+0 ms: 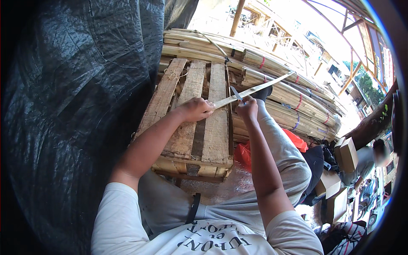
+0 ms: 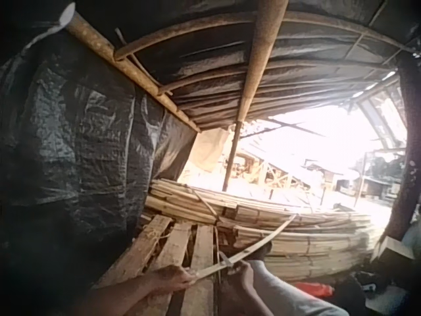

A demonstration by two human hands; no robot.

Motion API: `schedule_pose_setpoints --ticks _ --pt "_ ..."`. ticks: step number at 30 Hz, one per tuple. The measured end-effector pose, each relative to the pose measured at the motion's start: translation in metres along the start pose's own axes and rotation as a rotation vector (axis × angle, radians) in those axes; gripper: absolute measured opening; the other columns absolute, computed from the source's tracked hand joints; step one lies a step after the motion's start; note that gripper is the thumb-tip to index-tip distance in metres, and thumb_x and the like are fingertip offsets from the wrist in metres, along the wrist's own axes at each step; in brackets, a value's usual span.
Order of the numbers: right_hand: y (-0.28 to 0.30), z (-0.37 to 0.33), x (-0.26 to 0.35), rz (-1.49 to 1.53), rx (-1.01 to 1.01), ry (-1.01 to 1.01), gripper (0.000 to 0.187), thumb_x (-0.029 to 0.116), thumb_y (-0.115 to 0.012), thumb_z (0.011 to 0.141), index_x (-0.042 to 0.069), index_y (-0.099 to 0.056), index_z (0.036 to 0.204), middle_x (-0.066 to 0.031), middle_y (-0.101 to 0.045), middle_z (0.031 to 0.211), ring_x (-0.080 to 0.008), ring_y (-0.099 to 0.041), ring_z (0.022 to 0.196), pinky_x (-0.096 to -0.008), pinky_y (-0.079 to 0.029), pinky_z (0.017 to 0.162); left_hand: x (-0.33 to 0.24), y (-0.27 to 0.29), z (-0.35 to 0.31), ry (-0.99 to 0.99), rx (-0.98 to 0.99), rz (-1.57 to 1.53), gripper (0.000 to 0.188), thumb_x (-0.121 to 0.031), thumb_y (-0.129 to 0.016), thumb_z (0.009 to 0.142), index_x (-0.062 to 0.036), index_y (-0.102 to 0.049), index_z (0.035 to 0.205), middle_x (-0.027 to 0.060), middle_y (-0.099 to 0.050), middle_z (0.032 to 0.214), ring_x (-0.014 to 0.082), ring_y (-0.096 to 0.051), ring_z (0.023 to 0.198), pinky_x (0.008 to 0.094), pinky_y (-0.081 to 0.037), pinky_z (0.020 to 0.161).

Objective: Using a knife to scrape and refine long strips of bamboo over a wooden pallet.

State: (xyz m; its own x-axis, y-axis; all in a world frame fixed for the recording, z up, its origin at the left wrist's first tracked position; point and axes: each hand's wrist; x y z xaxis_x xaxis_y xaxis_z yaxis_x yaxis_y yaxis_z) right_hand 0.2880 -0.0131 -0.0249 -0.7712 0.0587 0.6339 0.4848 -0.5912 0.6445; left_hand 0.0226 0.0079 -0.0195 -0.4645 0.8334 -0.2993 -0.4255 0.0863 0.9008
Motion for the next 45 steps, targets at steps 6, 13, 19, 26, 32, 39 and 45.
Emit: schedule_pose_setpoints --ticks 6,13,19,26,32,39,45 --pt "-0.001 -0.001 0.006 0.008 0.021 -0.026 0.022 0.022 -0.072 0.09 0.001 -0.073 0.096 -0.0257 -0.074 0.09 -0.0408 -0.074 0.09 -0.0472 -0.056 0.083 0.001 -0.002 -0.003 0.015 -0.014 -0.022 0.034 -0.024 -0.064 0.099 -0.0039 -0.07 0.126 0.0224 -0.068 0.125 0.0395 -0.064 0.121 0.045 -0.05 0.109" --pt "0.019 0.004 0.017 0.142 0.253 -0.158 0.025 0.022 -0.074 0.088 0.001 -0.074 0.101 -0.0236 -0.075 0.093 -0.0382 -0.075 0.092 -0.0455 -0.056 0.085 0.0 0.001 -0.004 0.011 0.019 -0.027 0.035 -0.024 -0.064 0.099 -0.0043 -0.069 0.128 0.0227 -0.068 0.125 0.041 -0.064 0.121 0.0455 -0.05 0.109" --pt "-0.004 -0.004 0.016 0.019 0.064 -0.086 0.026 0.023 -0.075 0.087 0.001 -0.074 0.101 -0.0232 -0.075 0.099 -0.039 -0.073 0.098 -0.0462 -0.056 0.087 0.004 -0.003 -0.006 -0.025 -0.044 -0.02 0.035 -0.024 -0.065 0.099 -0.0055 -0.069 0.128 0.0224 -0.068 0.126 0.0392 -0.063 0.123 0.0453 -0.05 0.11" --pt "-0.005 0.002 0.005 0.108 0.066 -0.07 0.026 0.024 -0.075 0.087 0.0 -0.074 0.098 -0.0252 -0.075 0.094 -0.0407 -0.074 0.093 -0.0459 -0.056 0.085 0.002 -0.002 -0.002 -0.039 -0.037 -0.001 0.037 -0.025 -0.064 0.099 -0.0055 -0.068 0.13 0.0209 -0.067 0.13 0.0374 -0.062 0.126 0.0452 -0.049 0.111" --pt "-0.011 0.004 -0.005 0.163 0.044 -0.04 0.027 0.024 -0.076 0.087 -0.002 -0.072 0.095 -0.0273 -0.073 0.091 -0.0387 -0.074 0.09 -0.0448 -0.056 0.082 -0.002 0.004 -0.002 0.026 0.02 -0.037 0.037 -0.024 -0.064 0.1 -0.0031 -0.068 0.13 0.0211 -0.066 0.131 0.0378 -0.061 0.127 0.0441 -0.048 0.111" --pt "-0.009 0.0 -0.007 0.315 0.17 -0.046 0.027 0.021 -0.075 0.092 -0.004 -0.068 0.099 -0.0225 -0.071 0.083 -0.0267 -0.069 0.074 -0.0391 -0.053 0.073 0.0 0.011 -0.01 0.056 0.016 -0.106 0.035 -0.022 -0.062 0.101 -0.0034 -0.067 0.131 0.0215 -0.066 0.131 0.0385 -0.061 0.127 0.044 -0.048 0.111" --pt "-0.011 0.004 -0.03 0.375 0.227 -0.1 0.024 0.017 -0.074 0.092 -0.004 -0.065 0.098 -0.0206 -0.07 0.086 -0.0247 -0.068 0.081 -0.0383 -0.053 0.075 -0.008 0.014 -0.004 0.101 -0.025 -0.207 0.035 -0.021 -0.067 0.099 -0.0025 -0.069 0.129 0.0219 -0.07 0.126 0.0337 -0.059 0.133 0.0417 -0.049 0.11"
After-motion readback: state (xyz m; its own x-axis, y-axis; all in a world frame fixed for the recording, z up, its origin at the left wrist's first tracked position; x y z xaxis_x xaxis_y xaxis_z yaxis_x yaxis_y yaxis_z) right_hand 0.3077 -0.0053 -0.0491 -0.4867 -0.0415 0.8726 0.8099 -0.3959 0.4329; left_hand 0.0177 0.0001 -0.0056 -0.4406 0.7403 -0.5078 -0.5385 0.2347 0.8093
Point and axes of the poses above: each hand's wrist, its own z-axis towards the middle knuckle, its own y-axis out of the back of the hand, x = y × z
